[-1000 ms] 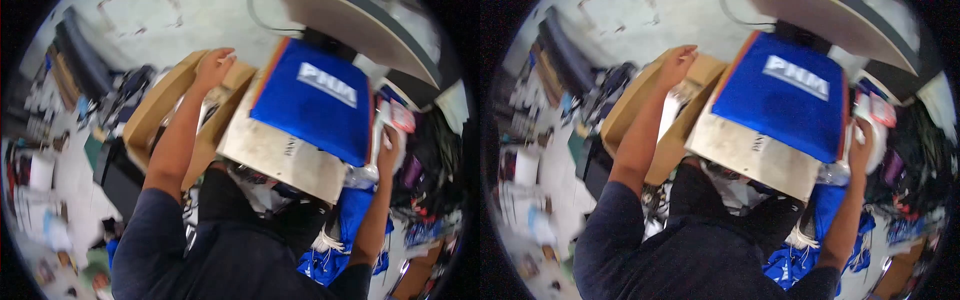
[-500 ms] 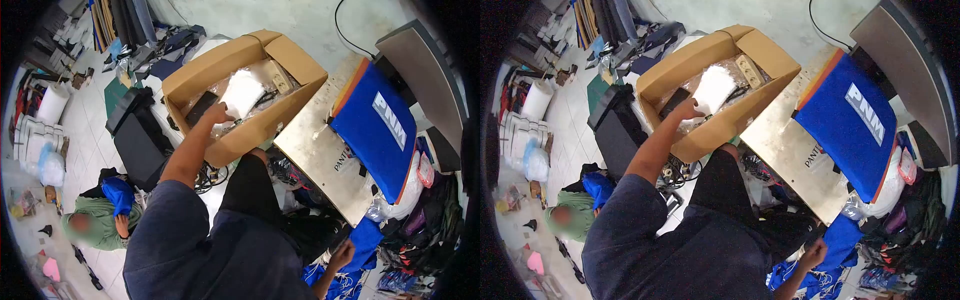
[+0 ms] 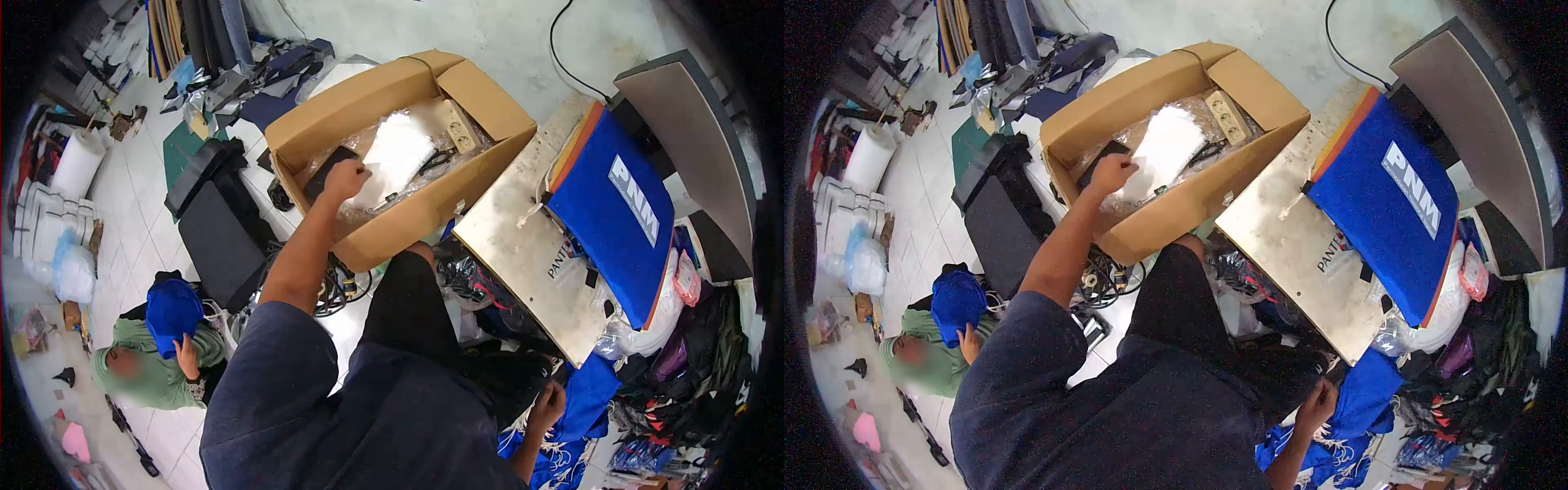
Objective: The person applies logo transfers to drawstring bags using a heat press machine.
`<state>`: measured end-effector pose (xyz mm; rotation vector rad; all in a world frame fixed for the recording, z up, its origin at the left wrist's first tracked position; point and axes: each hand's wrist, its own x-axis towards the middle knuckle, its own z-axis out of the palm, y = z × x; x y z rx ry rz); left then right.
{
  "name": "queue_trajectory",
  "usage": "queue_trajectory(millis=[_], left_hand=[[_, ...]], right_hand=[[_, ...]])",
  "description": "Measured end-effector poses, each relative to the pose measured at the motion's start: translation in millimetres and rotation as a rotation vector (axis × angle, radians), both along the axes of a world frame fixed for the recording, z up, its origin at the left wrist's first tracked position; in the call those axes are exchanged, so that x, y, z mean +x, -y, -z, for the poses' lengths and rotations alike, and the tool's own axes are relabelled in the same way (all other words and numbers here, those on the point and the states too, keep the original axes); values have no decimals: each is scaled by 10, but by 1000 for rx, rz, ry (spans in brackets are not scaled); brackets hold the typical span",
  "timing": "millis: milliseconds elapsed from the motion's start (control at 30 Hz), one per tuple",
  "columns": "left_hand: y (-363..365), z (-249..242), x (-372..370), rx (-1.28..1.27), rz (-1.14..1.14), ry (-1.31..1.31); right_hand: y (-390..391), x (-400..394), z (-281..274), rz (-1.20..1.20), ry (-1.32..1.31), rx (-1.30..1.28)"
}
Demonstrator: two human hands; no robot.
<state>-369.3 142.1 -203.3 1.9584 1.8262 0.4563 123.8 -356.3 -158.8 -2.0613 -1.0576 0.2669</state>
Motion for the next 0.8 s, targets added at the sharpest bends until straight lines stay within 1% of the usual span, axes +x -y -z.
queue_trajectory(millis=[33,67,100,133,167,200,233,267,300,333,367,400,433,467,533,567,600,667,700,733,767,800], left_hand=[[-2,-77,-20,43,-36,99],[4,-155,-30,50,-35,94],[45,-317,-10,2,-90,353],[100,-496,36,-48,-140,613],[194,-680,154,-73,-149,800],[272,-848,278,-72,-134,792],[339,-1001,416,-40,-103,922],[417,-1157,573,-12,-67,1054],[506,-1293,745,-38,-34,1093],[607,-1434,950,-52,2,1093],[722,-1584,1173,-48,42,1157],[842,-1714,1406,-50,84,1221],[962,-1814,1652,-112,145,1314],[1148,-1991,1947,-171,121,1345],[1309,-1999,2336,-186,356,1195],[1357,-1983,2485,-161,511,1009],[1487,-2118,2650,-124,581,789],[1697,-2333,2922,-135,773,690],[1764,-2384,3036,-115,834,663],[1793,-2446,3135,-138,867,578],[1805,-2477,3230,-96,908,555],[1812,-2495,3307,-52,944,532]], right_hand=[[-31,-6,-1,-2,-5,6],[-84,1,-3,-47,31,40],[-172,-20,-57,-91,67,75],[-259,-53,-155,-85,62,83],[-356,-101,-291,-107,67,6],[-453,-153,-385,-124,69,-74],[-581,-195,-431,-105,68,-72],[-734,-249,-473,-147,-5,46],[-902,-308,-533,-183,-71,166],[-1082,-395,-691,-217,-84,206],[-1265,-489,-931,-246,-92,246],[-1431,-566,-1210,-274,-35,200],[-1597,-569,-1366,-369,-31,280],[-1741,-541,-1467,-419,-19,340],[-1980,-498,-1748,-438,11,400],[-2056,-464,-1921,-428,33,413],[-2108,-432,-2088,-386,51,418],[-2130,-322,-2329,-437,185,422],[-2081,-216,-2311,-408,200,425],[-2046,-113,-2240,-448,147,286],[-2020,-19,-2185,-492,91,146],[-1977,50,-2154,-480,97,149]])
